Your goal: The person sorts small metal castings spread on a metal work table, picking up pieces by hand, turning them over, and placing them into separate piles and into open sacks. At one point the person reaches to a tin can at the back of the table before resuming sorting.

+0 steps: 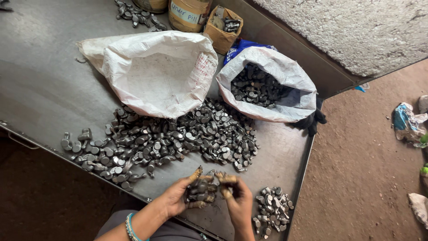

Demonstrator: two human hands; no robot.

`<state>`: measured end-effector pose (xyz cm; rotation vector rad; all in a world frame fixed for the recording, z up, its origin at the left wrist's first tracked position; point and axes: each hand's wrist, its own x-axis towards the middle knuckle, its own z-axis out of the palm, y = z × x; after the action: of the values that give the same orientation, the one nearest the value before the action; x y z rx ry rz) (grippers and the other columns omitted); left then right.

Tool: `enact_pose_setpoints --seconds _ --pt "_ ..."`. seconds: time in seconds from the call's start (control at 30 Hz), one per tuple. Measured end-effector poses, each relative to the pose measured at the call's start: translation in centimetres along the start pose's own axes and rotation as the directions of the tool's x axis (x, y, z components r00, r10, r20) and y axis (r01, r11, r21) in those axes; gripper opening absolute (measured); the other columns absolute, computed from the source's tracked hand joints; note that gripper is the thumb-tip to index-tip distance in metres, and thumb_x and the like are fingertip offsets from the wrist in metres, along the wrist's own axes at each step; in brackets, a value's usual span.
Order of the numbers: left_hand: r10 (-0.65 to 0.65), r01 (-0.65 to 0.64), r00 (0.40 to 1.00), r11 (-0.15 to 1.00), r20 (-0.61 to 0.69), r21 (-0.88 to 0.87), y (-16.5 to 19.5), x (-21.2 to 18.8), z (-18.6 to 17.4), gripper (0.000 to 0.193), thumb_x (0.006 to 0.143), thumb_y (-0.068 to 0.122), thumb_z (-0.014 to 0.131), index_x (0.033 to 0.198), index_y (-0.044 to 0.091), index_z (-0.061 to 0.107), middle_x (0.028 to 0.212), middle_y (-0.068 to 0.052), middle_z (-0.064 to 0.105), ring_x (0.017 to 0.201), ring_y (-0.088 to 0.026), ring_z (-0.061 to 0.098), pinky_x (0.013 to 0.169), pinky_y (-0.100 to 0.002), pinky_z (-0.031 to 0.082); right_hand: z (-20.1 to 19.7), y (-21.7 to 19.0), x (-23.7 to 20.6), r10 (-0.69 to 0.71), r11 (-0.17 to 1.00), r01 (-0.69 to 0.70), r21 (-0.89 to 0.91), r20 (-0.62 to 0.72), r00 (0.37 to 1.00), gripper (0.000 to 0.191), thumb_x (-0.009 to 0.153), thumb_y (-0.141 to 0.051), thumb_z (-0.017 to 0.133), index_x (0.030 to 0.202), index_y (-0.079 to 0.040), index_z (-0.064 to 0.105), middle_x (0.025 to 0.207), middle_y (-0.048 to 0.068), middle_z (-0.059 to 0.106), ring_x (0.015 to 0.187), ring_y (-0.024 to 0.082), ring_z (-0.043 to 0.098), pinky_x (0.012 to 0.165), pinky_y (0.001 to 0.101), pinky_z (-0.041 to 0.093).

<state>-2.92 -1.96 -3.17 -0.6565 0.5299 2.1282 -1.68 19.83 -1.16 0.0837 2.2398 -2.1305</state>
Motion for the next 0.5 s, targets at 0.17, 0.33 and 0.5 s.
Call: enact_pose_setpoints --seconds 0.17,0.33,0.5 --pt "0.091 -0.097 0.994 0.987 -0.057 -0.128 0.7 0.9 -1.9 0.038 0.093 0.038 0.071 0.114 0.006 0.073 0.092 -0.008 0.077 0.072 -0.018 0.072 0.054 -0.029 0.056 2.5 -0.6 3.1 -0.173 0.706 0.233 -0.669 0.156 0.972 0.046 0.073 0.019 0.058 0.114 -0.001 0.067 0.112 0.016 0.066 0.106 0.032 0.065 0.093 0.0382 0.053" --pt "0.177 -0.185 0.982 0.975 -0.07 -0.121 1.7 0.5 -2.7 0.037 0.09 0.032 0.07 0.113 0.004 0.074 0.094 -0.008 0.077 0.075 -0.017 0.071 0.065 -0.034 0.061 2.0 -0.3 3.8 -0.113 0.721 0.177 -0.67 0.138 0.984 0.035 0.078 0.007 0.071 0.111 -0.003 0.067 0.106 0.013 0.071 0.102 0.029 0.067 0.091 0.0383 0.054" --pt "0.166 -0.167 0.985 0.986 -0.037 -0.02 1.9 -0.4 -2.2 0.035 0.091 0.033 0.068 0.114 0.007 0.076 0.093 -0.009 0.079 0.072 -0.019 0.072 0.054 -0.029 0.052 -0.2 0.4 2.8 0.078 0.977 -0.101 -0.185 -0.131 0.988 0.031 0.086 0.005 0.068 0.115 -0.005 0.067 0.11 0.012 0.074 0.102 0.022 0.073 0.094 0.0334 0.059"
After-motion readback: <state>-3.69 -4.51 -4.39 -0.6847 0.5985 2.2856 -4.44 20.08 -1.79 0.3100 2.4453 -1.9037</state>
